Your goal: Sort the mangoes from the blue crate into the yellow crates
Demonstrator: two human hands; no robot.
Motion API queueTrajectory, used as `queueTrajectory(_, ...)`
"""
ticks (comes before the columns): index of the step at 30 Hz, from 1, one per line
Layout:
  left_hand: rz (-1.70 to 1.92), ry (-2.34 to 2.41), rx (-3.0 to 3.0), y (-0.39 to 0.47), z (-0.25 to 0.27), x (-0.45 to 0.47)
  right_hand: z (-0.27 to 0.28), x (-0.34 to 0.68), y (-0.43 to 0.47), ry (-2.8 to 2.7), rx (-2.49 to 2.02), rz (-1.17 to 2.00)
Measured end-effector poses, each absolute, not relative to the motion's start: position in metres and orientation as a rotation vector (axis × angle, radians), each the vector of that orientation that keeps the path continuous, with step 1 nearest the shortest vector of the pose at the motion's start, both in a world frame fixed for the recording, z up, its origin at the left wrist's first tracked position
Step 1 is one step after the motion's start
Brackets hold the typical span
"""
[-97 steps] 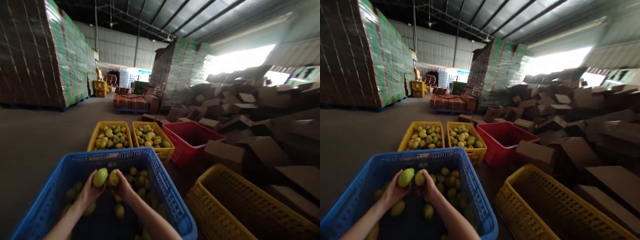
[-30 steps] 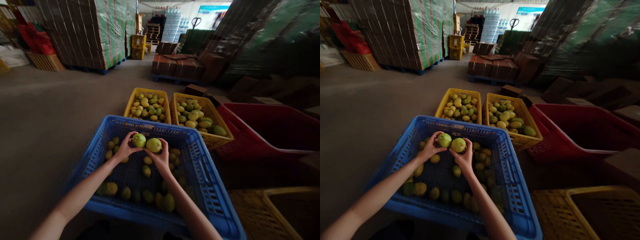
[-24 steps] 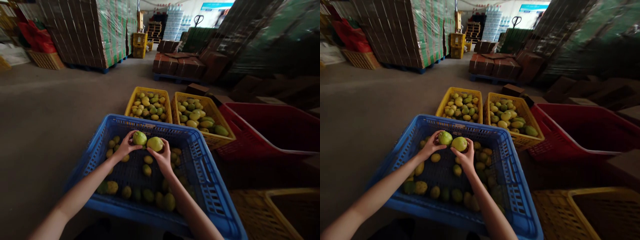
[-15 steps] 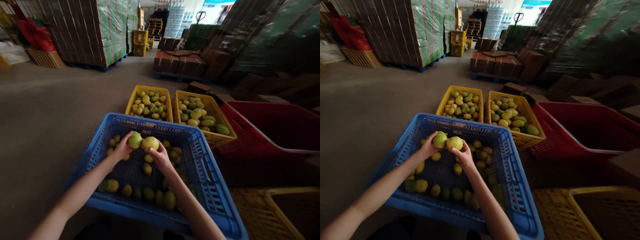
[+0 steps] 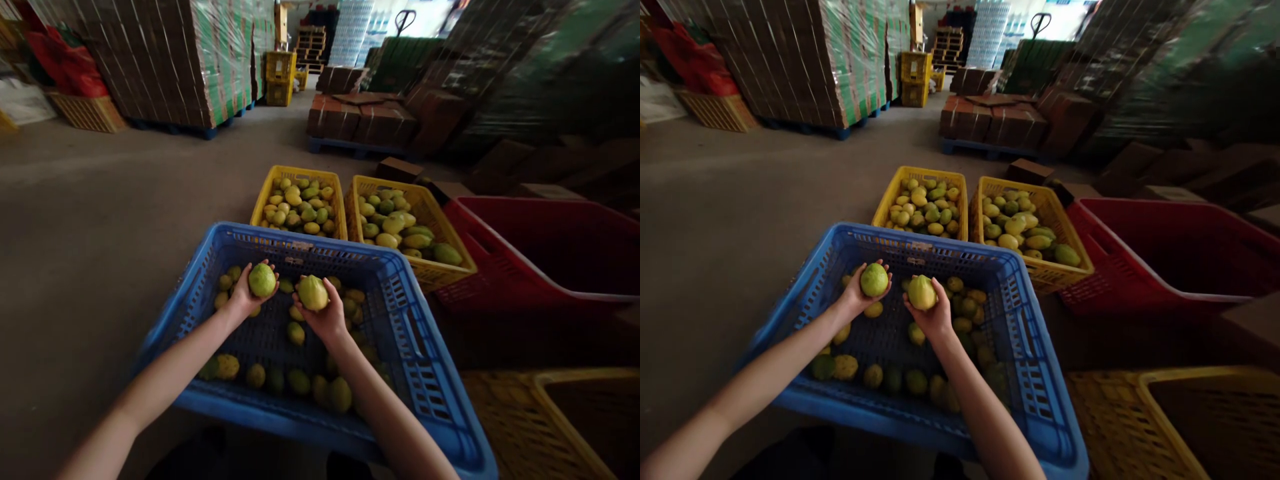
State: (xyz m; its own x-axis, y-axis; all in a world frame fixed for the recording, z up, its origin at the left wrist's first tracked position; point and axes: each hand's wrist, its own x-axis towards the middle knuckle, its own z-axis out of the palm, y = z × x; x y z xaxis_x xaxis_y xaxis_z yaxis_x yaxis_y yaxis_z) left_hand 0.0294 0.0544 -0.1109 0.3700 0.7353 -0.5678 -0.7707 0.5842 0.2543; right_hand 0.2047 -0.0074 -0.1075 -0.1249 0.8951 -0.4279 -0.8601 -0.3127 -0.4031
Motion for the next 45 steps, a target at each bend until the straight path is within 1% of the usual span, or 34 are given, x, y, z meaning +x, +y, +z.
queueTrajectory(6,0.932,0.562,0.039,0.045,-0.103,0.027,-0.109,0.208,-0.009,0.067,-0.656,1.674)
queueTrajectory(9,0.906,0.585,0.037,0.042,-0.100,0.029,-0.110,0.207,-0.009,0.073,-0.691,1.687)
queueTrajectory(14,0.895,0.647,-0.020,0.044,-0.106,0.031,-0.110,0.204,-0.008,-0.047,-0.746,1.673)
queueTrajectory(22,0.970,0.632,-0.086,0.045,-0.112,0.034,-0.114,0.206,-0.007,-0.234,-0.633,1.659)
queueTrajectory(27,0.818,0.604,-0.111,0.047,-0.110,0.030,-0.117,0.202,-0.004,-0.107,-0.590,1.631)
queueTrajectory(31,0.707,0.635,-0.081,0.047,-0.111,0.027,-0.114,0.201,-0.005,-0.042,-0.670,1.750)
queueTrajectory(35,0.724,0.633,-0.015,0.041,-0.111,0.028,-0.114,0.199,-0.005,-0.070,-0.696,1.903)
queueTrajectory(42,0.717,0.721,0.032,0.042,-0.107,0.031,-0.116,0.198,-0.005,-0.107,-0.702,1.902)
queueTrajectory(45,0.713,0.768,0.104,0.045,-0.109,0.033,-0.115,0.201,-0.005,-0.140,-0.705,1.970)
